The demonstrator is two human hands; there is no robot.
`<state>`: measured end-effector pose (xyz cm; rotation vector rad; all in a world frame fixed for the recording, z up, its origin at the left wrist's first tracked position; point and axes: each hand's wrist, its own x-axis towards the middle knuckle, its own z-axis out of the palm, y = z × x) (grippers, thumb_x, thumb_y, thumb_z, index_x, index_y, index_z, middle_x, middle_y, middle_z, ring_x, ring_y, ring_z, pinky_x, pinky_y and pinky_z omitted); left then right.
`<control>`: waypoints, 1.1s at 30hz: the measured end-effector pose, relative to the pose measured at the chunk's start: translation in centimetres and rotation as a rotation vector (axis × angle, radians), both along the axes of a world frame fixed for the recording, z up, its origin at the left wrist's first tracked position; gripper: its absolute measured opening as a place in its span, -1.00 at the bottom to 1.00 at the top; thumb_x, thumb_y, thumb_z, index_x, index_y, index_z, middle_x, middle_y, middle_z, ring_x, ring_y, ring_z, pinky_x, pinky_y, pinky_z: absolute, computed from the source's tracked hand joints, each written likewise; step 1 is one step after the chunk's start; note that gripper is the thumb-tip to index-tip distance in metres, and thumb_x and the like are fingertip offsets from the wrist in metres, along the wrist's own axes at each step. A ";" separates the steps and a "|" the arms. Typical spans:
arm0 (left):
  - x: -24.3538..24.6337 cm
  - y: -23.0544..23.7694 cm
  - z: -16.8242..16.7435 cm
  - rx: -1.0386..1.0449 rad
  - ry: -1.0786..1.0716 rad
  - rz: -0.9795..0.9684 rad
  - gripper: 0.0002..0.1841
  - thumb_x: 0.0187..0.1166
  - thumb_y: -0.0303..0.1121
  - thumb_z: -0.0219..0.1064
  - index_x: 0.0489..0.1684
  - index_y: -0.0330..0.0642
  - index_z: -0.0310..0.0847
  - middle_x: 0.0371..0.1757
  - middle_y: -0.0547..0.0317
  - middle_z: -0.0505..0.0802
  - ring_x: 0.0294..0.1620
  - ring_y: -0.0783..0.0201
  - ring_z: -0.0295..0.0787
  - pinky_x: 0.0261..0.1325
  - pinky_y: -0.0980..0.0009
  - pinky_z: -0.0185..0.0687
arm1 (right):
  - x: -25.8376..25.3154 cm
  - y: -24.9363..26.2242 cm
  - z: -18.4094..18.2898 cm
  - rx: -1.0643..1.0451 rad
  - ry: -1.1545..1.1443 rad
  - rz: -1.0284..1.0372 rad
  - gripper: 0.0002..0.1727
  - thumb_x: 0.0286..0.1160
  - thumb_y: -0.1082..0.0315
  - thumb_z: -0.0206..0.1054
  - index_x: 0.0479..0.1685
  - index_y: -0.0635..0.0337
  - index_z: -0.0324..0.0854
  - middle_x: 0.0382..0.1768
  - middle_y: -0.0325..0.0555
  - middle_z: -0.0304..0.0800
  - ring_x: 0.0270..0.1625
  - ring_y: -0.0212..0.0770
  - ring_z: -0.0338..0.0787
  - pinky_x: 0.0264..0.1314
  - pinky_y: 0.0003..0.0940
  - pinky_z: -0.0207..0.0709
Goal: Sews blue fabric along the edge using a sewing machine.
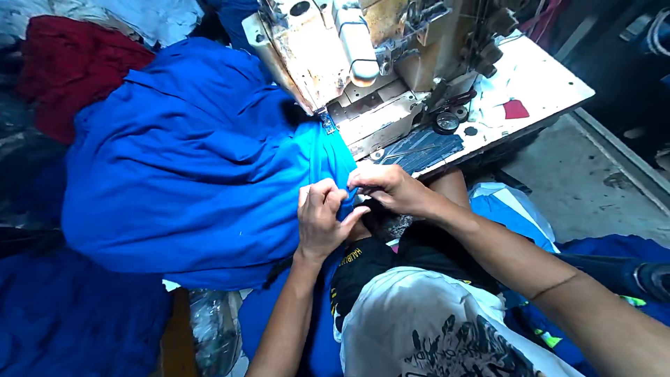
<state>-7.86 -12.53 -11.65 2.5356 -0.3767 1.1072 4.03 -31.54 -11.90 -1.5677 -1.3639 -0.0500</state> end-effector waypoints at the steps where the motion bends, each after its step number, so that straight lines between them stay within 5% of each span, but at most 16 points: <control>1: 1.1 0.4 -1.0 0.066 -0.015 0.059 -0.53 0.31 0.01 0.65 0.08 -0.02 0.73 0.23 0.03 0.67 0.30 0.05 0.55 0.43 0.08 0.39 | -0.2 -0.2 -0.5 0.029 0.076 -0.008 -0.82 0.56 0.56 0.30 -0.03 0.23 0.79 0.00 -0.15 0.84 0.11 -0.32 0.81 0.27 -0.33 0.73; 3: 3.0 1.6 -2.3 0.168 -0.004 0.164 -0.46 0.39 -0.16 0.52 0.43 0.13 0.66 0.58 -0.02 0.56 0.62 -0.10 0.38 0.73 -0.13 0.10 | -0.7 -0.4 -1.2 0.060 0.188 -0.061 -0.87 0.59 0.53 0.33 -0.07 0.26 0.78 -0.06 -0.14 0.84 0.02 -0.35 0.81 0.17 -0.38 0.75; 6: 4.4 2.7 -1.9 0.200 -0.038 0.193 -0.81 0.46 -0.27 0.43 -0.04 0.05 0.85 0.59 0.03 0.63 0.67 -0.15 0.38 0.79 -0.26 -0.07 | -1.2 -0.1 -1.4 0.069 0.287 -0.122 -0.88 0.59 0.49 0.35 -0.07 0.25 0.79 -0.07 -0.15 0.84 -0.04 -0.37 0.81 0.09 -0.41 0.75; 8: 4.6 2.9 -0.4 0.222 -0.009 0.200 -0.88 0.49 -0.27 0.37 -0.23 0.01 0.85 0.51 0.08 0.70 0.63 -0.11 0.44 0.78 -0.26 -0.05 | -1.2 0.4 -0.9 0.069 0.354 -0.163 -0.90 0.60 0.47 0.37 -0.08 0.22 0.78 -0.13 -0.18 0.82 -0.16 -0.39 0.77 -0.06 -0.44 0.72; 14: 5.3 4.1 2.7 0.279 0.144 0.184 -0.86 0.39 -0.43 0.35 -0.23 -0.08 0.84 0.44 0.08 0.74 0.55 -0.04 0.53 0.74 -0.21 0.04 | -0.1 2.4 -0.2 0.072 0.431 -0.248 -0.91 0.62 0.42 0.37 -0.05 0.17 0.75 -0.32 -0.21 0.75 -0.43 -0.39 0.65 -0.39 -0.47 0.59; 21: 5.6 4.5 4.7 0.244 0.162 0.067 -0.76 0.31 -0.57 0.34 -0.14 -0.16 0.83 0.38 -0.02 0.72 0.45 -0.10 0.54 0.46 -0.06 0.39 | 3.0 5.1 -0.3 0.216 0.440 -0.202 -0.86 0.62 0.48 0.32 0.00 0.28 0.73 -0.14 -0.12 0.83 -0.20 -0.38 0.75 -0.08 -0.44 0.66; 24: 5.5 4.0 5.6 0.265 0.256 0.015 -0.81 0.35 -0.32 0.42 -0.14 -0.13 0.80 0.43 -0.03 0.65 0.51 -0.11 0.45 0.49 -0.06 0.36 | 3.4 6.0 -0.5 0.265 0.435 -0.200 -0.85 0.63 0.52 0.27 0.00 0.28 0.73 -0.07 -0.09 0.85 -0.03 -0.32 0.81 0.09 -0.36 0.72; 28: 4.7 5.8 7.5 0.399 0.436 0.051 -0.43 0.51 0.34 0.29 -0.30 -0.04 0.79 0.54 0.00 0.58 0.63 -0.16 0.35 0.62 -0.24 0.17 | 4.2 6.6 -1.1 0.308 0.378 -0.187 -0.81 0.62 0.57 0.24 0.04 0.32 0.73 0.01 -0.05 0.85 0.06 -0.27 0.82 0.17 -0.32 0.73; 31: 3.8 10.2 10.1 0.428 0.532 0.227 -0.37 0.51 0.39 0.25 -0.15 -0.05 0.82 0.65 -0.14 0.49 0.65 -0.35 0.30 0.53 -0.49 0.10 | 4.4 6.4 -0.8 0.269 0.329 -0.196 -0.83 0.63 0.54 0.26 0.02 0.30 0.75 -0.04 -0.06 0.86 0.01 -0.32 0.82 0.15 -0.37 0.72; 33: 1.7 12.8 11.1 0.376 0.524 0.190 -0.43 0.52 0.21 0.33 -0.18 -0.23 0.80 0.64 -0.27 0.49 0.66 -0.40 0.28 0.53 -0.46 0.10 | 4.5 6.5 -0.5 0.248 0.279 -0.219 -0.84 0.62 0.54 0.27 -0.03 0.31 0.75 -0.10 -0.05 0.84 -0.02 -0.31 0.81 0.14 -0.37 0.70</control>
